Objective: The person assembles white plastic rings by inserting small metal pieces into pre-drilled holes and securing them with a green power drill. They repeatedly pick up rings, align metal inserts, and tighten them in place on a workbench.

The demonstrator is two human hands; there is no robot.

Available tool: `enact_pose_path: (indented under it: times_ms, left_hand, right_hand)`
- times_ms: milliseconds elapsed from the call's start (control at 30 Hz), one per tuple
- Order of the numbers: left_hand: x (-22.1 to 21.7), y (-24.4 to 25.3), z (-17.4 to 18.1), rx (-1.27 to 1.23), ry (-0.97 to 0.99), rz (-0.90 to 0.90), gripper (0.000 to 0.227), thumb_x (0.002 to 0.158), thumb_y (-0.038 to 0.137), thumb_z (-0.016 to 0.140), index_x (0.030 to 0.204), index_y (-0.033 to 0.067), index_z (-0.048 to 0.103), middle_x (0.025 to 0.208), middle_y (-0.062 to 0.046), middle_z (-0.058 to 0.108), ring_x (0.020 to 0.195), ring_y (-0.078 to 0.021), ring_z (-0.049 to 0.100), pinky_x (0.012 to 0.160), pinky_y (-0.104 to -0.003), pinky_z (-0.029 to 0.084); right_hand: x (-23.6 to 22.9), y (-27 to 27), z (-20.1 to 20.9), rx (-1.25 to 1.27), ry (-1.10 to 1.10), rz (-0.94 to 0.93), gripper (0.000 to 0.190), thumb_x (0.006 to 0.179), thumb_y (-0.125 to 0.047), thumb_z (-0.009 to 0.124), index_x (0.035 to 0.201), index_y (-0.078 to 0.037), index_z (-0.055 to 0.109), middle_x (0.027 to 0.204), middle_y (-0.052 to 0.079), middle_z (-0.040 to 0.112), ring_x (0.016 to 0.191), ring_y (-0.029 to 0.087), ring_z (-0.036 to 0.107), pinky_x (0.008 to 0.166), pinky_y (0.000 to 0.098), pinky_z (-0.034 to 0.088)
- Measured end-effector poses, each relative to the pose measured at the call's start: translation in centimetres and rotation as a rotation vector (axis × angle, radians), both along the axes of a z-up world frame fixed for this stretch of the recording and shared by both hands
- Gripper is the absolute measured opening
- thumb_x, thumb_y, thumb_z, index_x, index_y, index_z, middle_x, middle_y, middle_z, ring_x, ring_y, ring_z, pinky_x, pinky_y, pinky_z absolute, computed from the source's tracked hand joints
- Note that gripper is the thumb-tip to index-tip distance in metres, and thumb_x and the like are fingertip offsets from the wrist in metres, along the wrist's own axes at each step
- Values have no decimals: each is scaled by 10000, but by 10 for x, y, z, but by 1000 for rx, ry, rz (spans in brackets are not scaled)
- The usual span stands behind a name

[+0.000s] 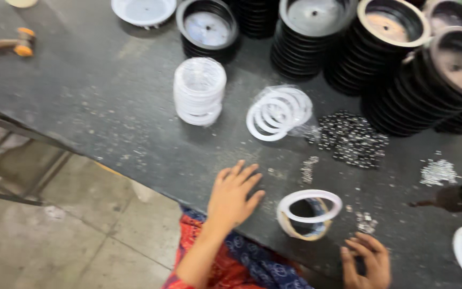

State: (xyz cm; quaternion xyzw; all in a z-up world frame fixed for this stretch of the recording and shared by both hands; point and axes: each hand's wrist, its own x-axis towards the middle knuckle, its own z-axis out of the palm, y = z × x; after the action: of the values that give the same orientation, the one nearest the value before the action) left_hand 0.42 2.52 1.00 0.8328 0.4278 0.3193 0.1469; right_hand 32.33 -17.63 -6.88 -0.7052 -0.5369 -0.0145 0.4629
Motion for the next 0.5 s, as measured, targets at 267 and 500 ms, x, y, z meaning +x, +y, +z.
enact_pose_path:
  times_ms: [267,500]
  left_hand:
    - [-7,14,-2,-32,-77,-162,347,923,359,694,1147,102,762,1408,-81,656,1421,-349,500,1175,-530,318]
    - [-10,30,-4,-63,-108,-301,326,919,363,701,1105,103,767,1382,-57,684,1431,-317,522,1187,-513,343]
  right_hand:
    - [39,-10,-54,53,-209,-84,95,1065,-87,715,1080,-28,643,1184,125,611,1024,158,644,949,232,555]
    - [43,-12,-78,11,-184,-272,147,1066,-7,683,1171,24,585,1168,144,584,964,174,621,959,253,543]
